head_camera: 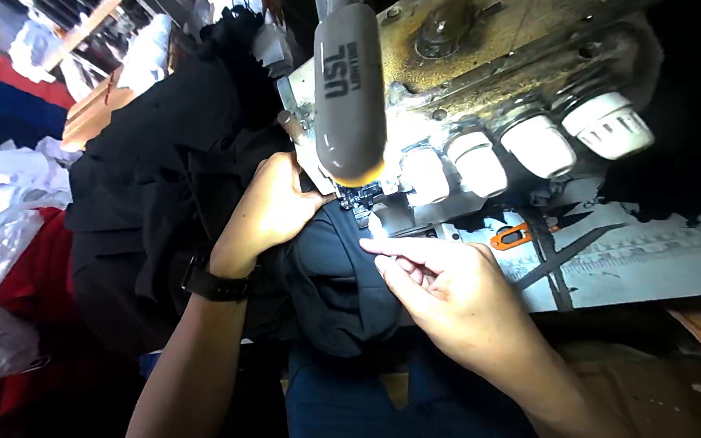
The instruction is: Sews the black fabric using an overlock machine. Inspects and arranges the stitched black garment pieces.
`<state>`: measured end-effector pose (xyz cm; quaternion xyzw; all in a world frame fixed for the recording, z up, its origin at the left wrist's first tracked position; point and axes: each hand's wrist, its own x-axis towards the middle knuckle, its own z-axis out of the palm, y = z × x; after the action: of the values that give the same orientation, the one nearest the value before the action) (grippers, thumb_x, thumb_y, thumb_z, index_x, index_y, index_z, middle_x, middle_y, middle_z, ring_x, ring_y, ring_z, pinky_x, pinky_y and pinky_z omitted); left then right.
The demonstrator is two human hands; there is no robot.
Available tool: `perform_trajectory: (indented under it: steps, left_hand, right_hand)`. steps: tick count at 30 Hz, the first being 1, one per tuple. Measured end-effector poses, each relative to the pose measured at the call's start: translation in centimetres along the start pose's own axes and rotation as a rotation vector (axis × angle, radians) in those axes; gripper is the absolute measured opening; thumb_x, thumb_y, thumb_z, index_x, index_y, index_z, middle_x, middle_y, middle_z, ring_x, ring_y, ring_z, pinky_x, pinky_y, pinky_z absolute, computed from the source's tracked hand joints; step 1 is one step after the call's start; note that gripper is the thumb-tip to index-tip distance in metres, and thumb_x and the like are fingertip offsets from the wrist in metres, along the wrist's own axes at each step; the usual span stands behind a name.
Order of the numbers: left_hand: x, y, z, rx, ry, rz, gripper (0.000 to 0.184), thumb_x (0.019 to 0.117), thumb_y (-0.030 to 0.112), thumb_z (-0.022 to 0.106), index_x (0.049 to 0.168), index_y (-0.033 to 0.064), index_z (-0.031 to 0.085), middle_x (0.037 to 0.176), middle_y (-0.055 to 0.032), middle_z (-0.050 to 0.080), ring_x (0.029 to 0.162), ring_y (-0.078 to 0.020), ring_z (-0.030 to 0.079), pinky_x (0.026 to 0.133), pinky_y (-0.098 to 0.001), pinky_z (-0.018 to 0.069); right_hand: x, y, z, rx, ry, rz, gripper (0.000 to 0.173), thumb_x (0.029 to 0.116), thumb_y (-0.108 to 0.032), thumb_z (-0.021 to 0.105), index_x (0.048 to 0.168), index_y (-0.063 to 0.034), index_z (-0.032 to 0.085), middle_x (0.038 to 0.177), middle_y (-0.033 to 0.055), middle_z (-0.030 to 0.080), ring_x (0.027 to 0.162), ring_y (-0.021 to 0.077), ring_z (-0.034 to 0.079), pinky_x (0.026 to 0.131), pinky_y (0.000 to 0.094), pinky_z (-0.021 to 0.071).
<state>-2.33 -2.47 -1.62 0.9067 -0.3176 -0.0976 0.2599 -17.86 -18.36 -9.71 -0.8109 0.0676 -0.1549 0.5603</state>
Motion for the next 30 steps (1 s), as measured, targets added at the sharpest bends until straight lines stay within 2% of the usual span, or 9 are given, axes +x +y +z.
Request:
perform_trajectory:
  steps: [2, 4, 7, 10, 14, 18, 22, 25, 30]
  left_hand:
    - [-1.2, -0.2, -0.7, -0.050, -0.026, 0.089, 0.023, 0.0857, 0.004, 0.079, 0.106, 0.0060, 0.070, 0.093, -0.0030, 0.072, 0.081, -0.0085, 0.069, 0.073, -0.0256, 0.0567]
    - [-1.8, -0.5, -1.3, -0.083, -0.059, 0.169, 0.013, 0.0889, 0.008, 0.077, 0.099, 0.0099, 0.069, 0.090, 0.0025, 0.070, 0.082, -0.0043, 0.067, 0.073, -0.0215, 0.0558]
    - [-3.2, -0.7, -2.6, -0.146, -0.063, 0.298, 0.011, 0.0867, 0.010, 0.077, 0.095, 0.0113, 0.069, 0.093, 0.0046, 0.069, 0.090, -0.0054, 0.067, 0.081, -0.0222, 0.0569]
    - [-4.6, -0.7, -3.5, -0.150, -0.058, 0.335, 0.013, 0.0867, 0.013, 0.078, 0.099, 0.0105, 0.075, 0.101, 0.0047, 0.071, 0.097, -0.0055, 0.068, 0.085, -0.0207, 0.0575]
    - [-5.3, -0.7, -3.8, -0.172, -0.059, 0.349, 0.011, 0.0869, 0.011, 0.079, 0.097, 0.0097, 0.078, 0.100, 0.0035, 0.071, 0.096, -0.0068, 0.067, 0.085, -0.0206, 0.0575]
    - [-4.9, -0.5, -3.4, -0.053, -0.023, 0.381, 0.004, 0.0937, 0.013, 0.070, 0.095, 0.0116, 0.074, 0.096, 0.0041, 0.068, 0.093, -0.0053, 0.064, 0.082, -0.0226, 0.0538]
    - [-4.6, -0.1, -2.1, 0.005, 0.008, 0.297, 0.002, 0.0994, 0.008, 0.062, 0.099, 0.0087, 0.064, 0.079, 0.0015, 0.063, 0.064, -0.0044, 0.058, 0.057, -0.0210, 0.0475]
    - [-3.8, -0.4, -0.4, 0.032, 0.071, 0.224, 0.006, 0.0971, 0.008, 0.067, 0.093, 0.0063, 0.063, 0.072, -0.0041, 0.061, 0.056, -0.0124, 0.055, 0.050, -0.0285, 0.0441]
    - [-1.8, -0.9, 2.1, 0.119, 0.168, 0.160, 0.010, 0.0933, 0.016, 0.074, 0.100, 0.0089, 0.074, 0.102, -0.0074, 0.068, 0.092, -0.0181, 0.066, 0.081, -0.0377, 0.0550]
  right_hand:
    - [-0.4, 0.1, 0.0, 0.055, -0.010, 0.042, 0.015, 0.0942, -0.025, 0.066, 0.103, -0.0179, 0.075, 0.073, -0.0134, 0.064, 0.060, -0.0086, 0.055, 0.053, 0.0089, 0.0460]
    - [-1.1, -0.1, 0.1, 0.052, -0.015, 0.055, 0.024, 0.0904, -0.034, 0.073, 0.104, -0.0168, 0.064, 0.072, -0.0142, 0.062, 0.060, -0.0081, 0.057, 0.052, 0.0094, 0.0483]
    - [-1.8, -0.7, 1.4, -0.060, 0.116, -0.041, 0.042, 0.0882, -0.050, 0.075, 0.104, -0.0112, 0.073, 0.079, -0.0095, 0.064, 0.065, -0.0064, 0.054, 0.058, 0.0099, 0.0454]
    - [-1.1, -1.0, 2.7, -0.122, 0.163, -0.098, 0.047, 0.0892, -0.058, 0.071, 0.105, -0.0142, 0.076, 0.066, -0.0127, 0.054, 0.055, -0.0028, 0.043, 0.051, 0.0174, 0.0370]
    - [-0.6, -1.3, 3.9, -0.003, 0.223, -0.141, 0.017, 0.0908, -0.034, 0.077, 0.091, -0.0171, 0.076, 0.073, -0.0108, 0.060, 0.060, -0.0029, 0.048, 0.054, 0.0165, 0.0408]
    - [-1.2, -2.2, 4.1, 0.047, 0.232, -0.142, 0.011, 0.0937, -0.025, 0.074, 0.089, -0.0159, 0.077, 0.086, -0.0065, 0.063, 0.074, -0.0005, 0.059, 0.064, 0.0167, 0.0506]
    - [-1.7, -1.6, 3.8, 0.092, 0.149, -0.045, 0.013, 0.0965, -0.027, 0.071, 0.099, -0.0144, 0.073, 0.073, -0.0108, 0.067, 0.062, -0.0038, 0.060, 0.056, 0.0136, 0.0501]
    - [-1.9, -0.7, 3.5, 0.214, 0.132, 0.053, 0.012, 0.0916, -0.021, 0.077, 0.097, -0.0121, 0.070, 0.072, -0.0082, 0.071, 0.060, -0.0008, 0.064, 0.053, 0.0138, 0.0530]
    - [-1.5, 0.4, 3.4, 0.295, 0.190, 0.098, 0.020, 0.0873, -0.015, 0.079, 0.096, -0.0121, 0.062, 0.072, -0.0075, 0.067, 0.059, -0.0008, 0.063, 0.052, 0.0126, 0.0532]
